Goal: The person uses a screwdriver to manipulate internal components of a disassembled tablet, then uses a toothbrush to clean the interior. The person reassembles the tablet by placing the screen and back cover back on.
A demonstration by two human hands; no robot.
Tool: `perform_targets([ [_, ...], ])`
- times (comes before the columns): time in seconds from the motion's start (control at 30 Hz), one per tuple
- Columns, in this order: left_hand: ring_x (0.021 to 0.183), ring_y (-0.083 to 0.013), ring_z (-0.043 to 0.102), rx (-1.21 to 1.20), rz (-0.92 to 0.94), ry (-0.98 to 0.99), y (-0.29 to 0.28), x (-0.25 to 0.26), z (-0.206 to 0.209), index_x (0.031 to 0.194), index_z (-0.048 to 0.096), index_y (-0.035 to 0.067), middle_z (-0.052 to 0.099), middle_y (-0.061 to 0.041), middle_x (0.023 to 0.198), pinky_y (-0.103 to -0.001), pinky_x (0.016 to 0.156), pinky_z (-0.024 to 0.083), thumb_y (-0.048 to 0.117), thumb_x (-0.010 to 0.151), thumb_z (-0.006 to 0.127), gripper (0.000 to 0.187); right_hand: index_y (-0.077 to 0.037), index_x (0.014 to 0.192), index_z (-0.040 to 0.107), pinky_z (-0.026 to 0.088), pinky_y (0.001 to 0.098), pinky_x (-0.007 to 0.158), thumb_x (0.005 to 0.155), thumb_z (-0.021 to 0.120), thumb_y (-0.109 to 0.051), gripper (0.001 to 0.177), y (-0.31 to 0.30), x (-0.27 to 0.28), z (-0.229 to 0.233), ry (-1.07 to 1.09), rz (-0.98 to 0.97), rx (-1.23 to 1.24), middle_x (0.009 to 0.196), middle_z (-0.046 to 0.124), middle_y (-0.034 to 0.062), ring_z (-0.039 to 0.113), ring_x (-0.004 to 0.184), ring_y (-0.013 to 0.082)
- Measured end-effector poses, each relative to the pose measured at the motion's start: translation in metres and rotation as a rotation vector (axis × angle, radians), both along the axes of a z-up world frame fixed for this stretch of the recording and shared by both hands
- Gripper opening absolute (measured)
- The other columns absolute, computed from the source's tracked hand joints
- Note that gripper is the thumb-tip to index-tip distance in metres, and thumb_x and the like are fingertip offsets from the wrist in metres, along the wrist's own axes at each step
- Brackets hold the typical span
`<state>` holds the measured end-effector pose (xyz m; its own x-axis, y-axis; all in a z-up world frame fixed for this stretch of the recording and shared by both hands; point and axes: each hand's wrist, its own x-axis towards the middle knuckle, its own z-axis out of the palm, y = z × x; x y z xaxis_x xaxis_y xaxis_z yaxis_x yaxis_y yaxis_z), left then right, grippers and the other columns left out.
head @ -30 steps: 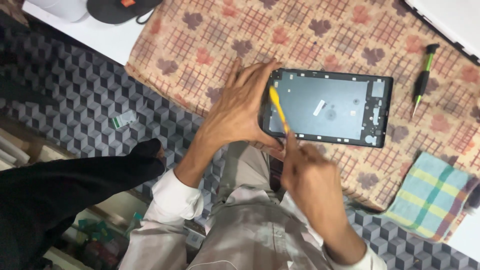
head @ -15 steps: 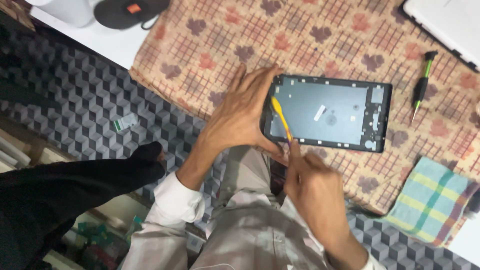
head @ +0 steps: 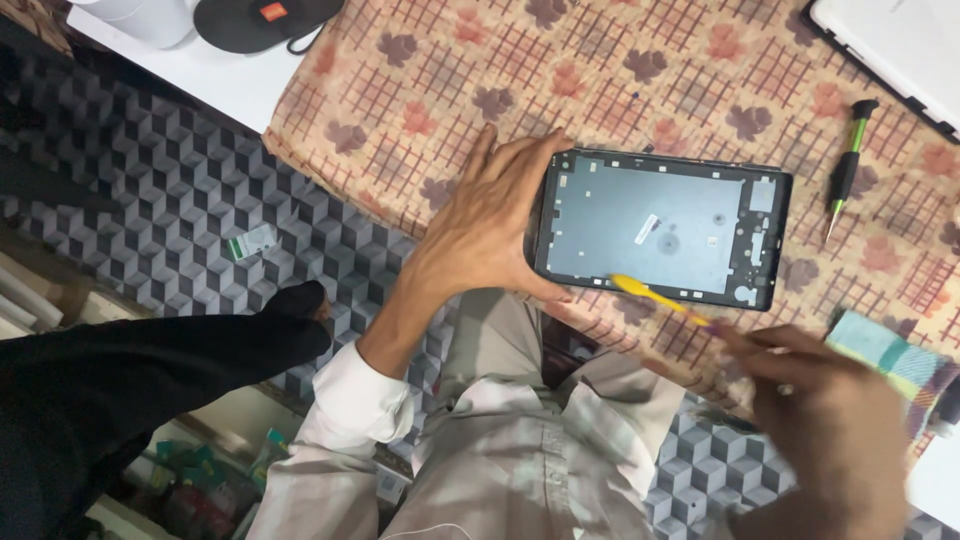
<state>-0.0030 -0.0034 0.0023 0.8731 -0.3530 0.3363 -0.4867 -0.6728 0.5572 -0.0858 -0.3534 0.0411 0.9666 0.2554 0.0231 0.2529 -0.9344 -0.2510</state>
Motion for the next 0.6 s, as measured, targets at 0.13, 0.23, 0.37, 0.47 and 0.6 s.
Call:
perform_targets([
  [0.13,0.144,-0.0399,0.042,-0.008,0.003,0.021,0.001,-0.001,-0.002,0.152,0.029,-0.001,0.047,-0.024,0.151,-0.065,0.126,0.012,0.063,0.039,0.098,0.147,-0.021,0.112,0.081,0.059,0.0325,0.078,0.075,0.07,0.01,0.05,-0.018,0.014,0.02,-0.151,-0.014,-0.071,0.107,0.075,-0.0021,0.068,0.089,0.0209],
  [0.23,0.143,-0.0422,0.041,0.003,0.004,0.006,0.0,0.001,-0.008,0.152,0.028,-0.002,0.046,-0.027,0.149,-0.066,0.124,0.011,0.066,0.041,0.098,0.148,-0.024,0.113,0.082,0.058,0.0329,0.08,0.077,0.071,0.009,0.05,0.006,0.017,0.029,-0.131,0.046,-0.049,0.107,0.076,-0.0048,0.067,0.094,0.0194],
  [0.37,0.141,-0.0442,0.04,0.04,0.011,0.01,-0.002,0.005,-0.009,0.151,0.026,-0.004,0.045,-0.03,0.149,-0.067,0.122,0.011,0.069,0.035,0.099,0.156,-0.017,0.108,0.08,0.057,0.0357,0.082,0.072,0.071,0.009,0.046,0.033,0.018,0.018,-0.11,0.163,0.189,0.108,0.074,0.0013,0.065,0.099,0.0239],
  [0.47,0.141,-0.0438,0.041,0.042,0.012,0.019,-0.001,0.004,-0.004,0.152,0.028,-0.001,0.048,-0.027,0.149,-0.066,0.123,0.012,0.065,0.034,0.099,0.153,-0.015,0.109,0.082,0.057,0.0353,0.078,0.07,0.07,0.009,0.047,0.016,0.007,0.015,-0.112,0.022,0.136,0.107,0.077,0.0022,0.067,0.094,0.0245],
  [0.6,0.141,-0.0435,0.043,0.011,0.023,0.034,-0.002,0.002,0.003,0.153,0.03,0.001,0.05,-0.026,0.149,-0.066,0.124,0.014,0.057,0.035,0.1,0.149,-0.017,0.11,0.083,0.057,0.0329,0.065,0.085,0.074,0.001,0.032,-0.021,-0.016,0.016,-0.09,-0.278,0.011,0.108,0.078,0.0026,0.072,0.07,0.0183],
])
